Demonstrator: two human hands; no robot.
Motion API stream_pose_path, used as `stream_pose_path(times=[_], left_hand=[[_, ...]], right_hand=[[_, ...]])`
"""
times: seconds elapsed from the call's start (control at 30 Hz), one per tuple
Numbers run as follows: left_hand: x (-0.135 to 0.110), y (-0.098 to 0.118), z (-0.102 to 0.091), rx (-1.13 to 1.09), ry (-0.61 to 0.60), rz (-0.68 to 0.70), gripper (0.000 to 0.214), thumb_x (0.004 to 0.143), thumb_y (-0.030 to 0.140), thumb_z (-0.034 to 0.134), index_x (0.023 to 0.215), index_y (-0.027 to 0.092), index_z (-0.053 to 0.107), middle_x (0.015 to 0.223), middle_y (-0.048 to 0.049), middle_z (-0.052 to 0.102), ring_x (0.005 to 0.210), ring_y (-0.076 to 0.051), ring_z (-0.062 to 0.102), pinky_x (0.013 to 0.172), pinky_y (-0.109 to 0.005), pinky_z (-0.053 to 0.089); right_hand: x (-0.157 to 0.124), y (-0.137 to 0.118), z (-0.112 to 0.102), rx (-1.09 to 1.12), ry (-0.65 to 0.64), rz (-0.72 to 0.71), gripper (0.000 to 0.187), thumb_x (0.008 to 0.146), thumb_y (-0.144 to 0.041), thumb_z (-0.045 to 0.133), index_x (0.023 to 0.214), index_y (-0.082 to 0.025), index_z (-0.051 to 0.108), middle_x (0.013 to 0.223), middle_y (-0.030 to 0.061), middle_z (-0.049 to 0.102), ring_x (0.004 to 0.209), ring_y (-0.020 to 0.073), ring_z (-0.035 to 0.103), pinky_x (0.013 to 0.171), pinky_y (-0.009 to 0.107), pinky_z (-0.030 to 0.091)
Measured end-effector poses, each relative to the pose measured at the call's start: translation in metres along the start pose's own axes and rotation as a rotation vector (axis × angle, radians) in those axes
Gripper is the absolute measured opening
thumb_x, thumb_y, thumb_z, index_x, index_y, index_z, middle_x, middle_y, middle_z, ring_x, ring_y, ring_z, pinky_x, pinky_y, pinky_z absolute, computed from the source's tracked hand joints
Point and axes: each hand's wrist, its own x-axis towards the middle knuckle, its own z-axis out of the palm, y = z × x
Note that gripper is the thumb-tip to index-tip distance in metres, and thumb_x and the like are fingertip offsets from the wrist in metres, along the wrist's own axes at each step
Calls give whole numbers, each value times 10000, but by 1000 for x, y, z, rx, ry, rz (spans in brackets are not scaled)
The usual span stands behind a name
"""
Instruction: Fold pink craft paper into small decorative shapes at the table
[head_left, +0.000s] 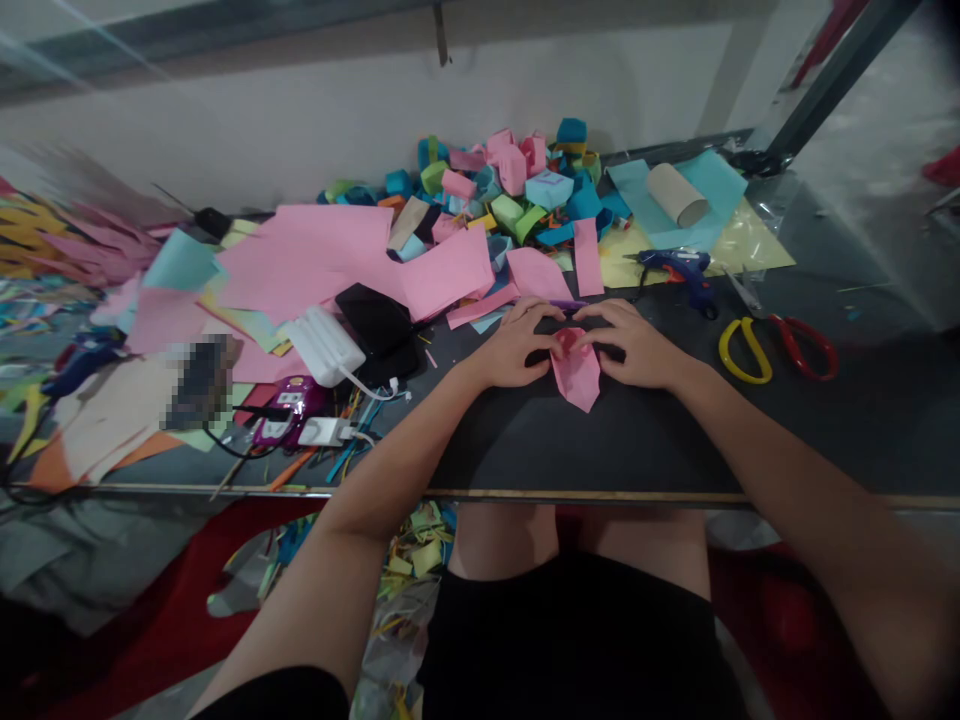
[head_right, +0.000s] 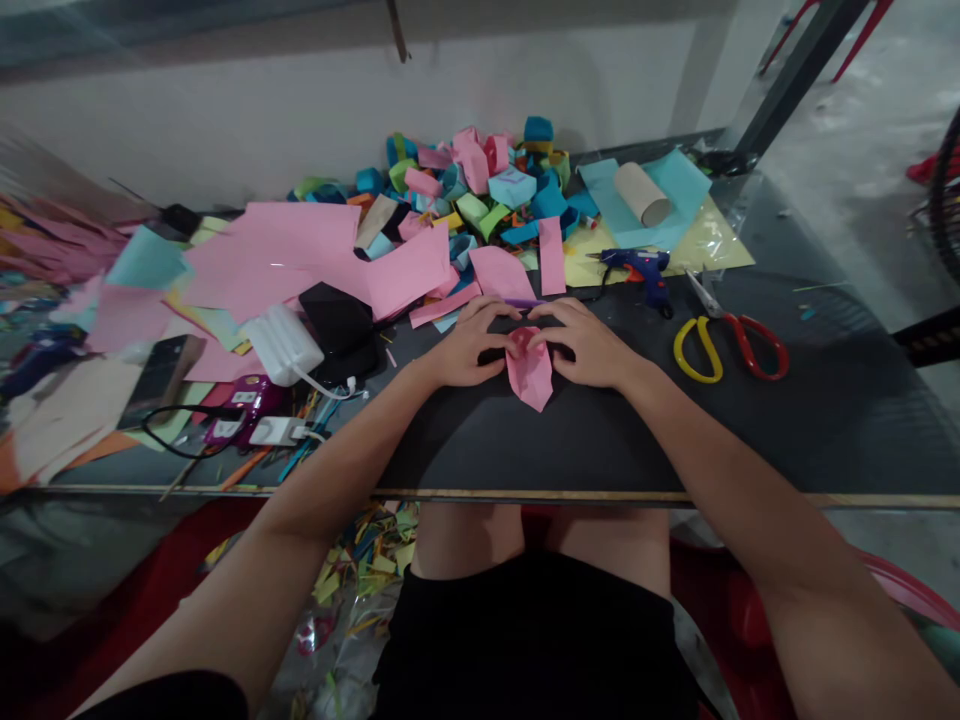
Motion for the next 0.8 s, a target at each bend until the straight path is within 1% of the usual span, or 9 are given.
stream_pose_path(times=[0.07,0.17,0.37,0.53,0.7,0.8], left_hand=[[0,0,0,0,2,0,202,849,227,630,1003,252,758,1393,-91,536,1370,-305,410,1170,-574,343],[0,2,-2,-13,-3,-4,166,862,286,656,984,243,759,1399,-93,527,1377,-306,402,1172,-568,345],[1,9,-6,-40,-14,11,163,866,373,701,945,245,766,1402,-94,526,1383,-303,399,1184,-553,327],[1,5,-4,-56,-5,10,157,878,381,704,920,250,778,1371,-90,545,1364,-295,425,1175,-548,327],[1,3,-1,-65,45,9,134,883,337,684,871,235,770,1318,-95,578,1335,-292,447,1150,-541,354],[1,4,-1,-65,48,-10,128,886,322,674,870,231,763,1319,-96,580,1335,-295,444,1143,-546,357]], right_hand=[[0,0,-2,43,1,-12,317,829,-114,584,1051,-263,755,1314,97,645,1229,282,568,1057,535,436],[0,0,-4,104,-35,-35,241,867,-175,599,1024,-258,761,1284,92,669,1206,270,574,1057,523,433],[-1,-1,-4,116,-81,13,228,864,-211,611,1005,-263,782,1353,101,629,1297,301,485,1102,570,377],[1,-5,-7,151,-104,-6,199,878,-229,615,972,-269,786,1340,92,644,1267,282,507,1096,553,385],[0,-3,-4,127,-61,-21,170,896,-271,625,930,-259,792,1284,98,681,1203,279,550,1057,531,421],[-1,0,-2,98,-40,-9,156,893,-287,642,906,-265,796,1257,89,701,1183,284,564,1040,527,436]])
